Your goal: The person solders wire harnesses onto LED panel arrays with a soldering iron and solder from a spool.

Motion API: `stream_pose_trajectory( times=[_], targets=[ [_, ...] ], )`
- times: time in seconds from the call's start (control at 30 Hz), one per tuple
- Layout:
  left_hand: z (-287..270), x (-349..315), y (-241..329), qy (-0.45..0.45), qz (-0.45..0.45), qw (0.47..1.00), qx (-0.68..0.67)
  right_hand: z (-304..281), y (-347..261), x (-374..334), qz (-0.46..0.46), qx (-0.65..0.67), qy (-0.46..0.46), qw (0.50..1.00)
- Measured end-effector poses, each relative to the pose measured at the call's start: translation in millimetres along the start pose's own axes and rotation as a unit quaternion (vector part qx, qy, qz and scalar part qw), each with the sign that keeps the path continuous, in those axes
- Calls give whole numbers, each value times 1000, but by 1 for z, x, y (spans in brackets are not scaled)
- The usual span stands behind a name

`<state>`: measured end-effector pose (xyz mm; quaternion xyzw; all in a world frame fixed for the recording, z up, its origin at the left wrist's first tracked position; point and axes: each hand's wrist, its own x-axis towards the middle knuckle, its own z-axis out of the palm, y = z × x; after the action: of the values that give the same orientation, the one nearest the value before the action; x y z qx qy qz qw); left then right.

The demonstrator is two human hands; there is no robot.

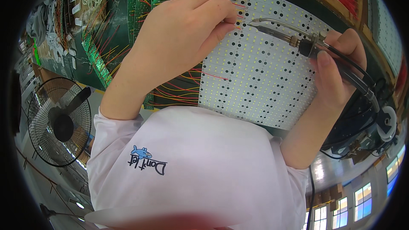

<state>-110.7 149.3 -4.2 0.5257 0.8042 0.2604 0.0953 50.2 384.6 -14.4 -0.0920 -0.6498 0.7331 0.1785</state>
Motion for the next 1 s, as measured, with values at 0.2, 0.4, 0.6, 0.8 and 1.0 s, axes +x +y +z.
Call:
stream_pose_trajectory(
  times=[0.2,0.4,0.6,0.8,1.0],
  targets=[
    [-2,2,1,3,-4,1000,-6,1,-1,-1,4,-15,-4,1000],
    [-2,3,-2,6,10,1000,-5,1,-2,1,5,-29,-29,999],
    [-2,3,-1,-5,0,1000,5,1,-2,0,6,-50,-41,998],
    [0,3,0,0,3,1000,-5,0,-2,1,1,-61,-45,997],
    [-1,3,-1,0,3,1000,0,3,-2,1,-5,-44,-25,999]
  ],
)
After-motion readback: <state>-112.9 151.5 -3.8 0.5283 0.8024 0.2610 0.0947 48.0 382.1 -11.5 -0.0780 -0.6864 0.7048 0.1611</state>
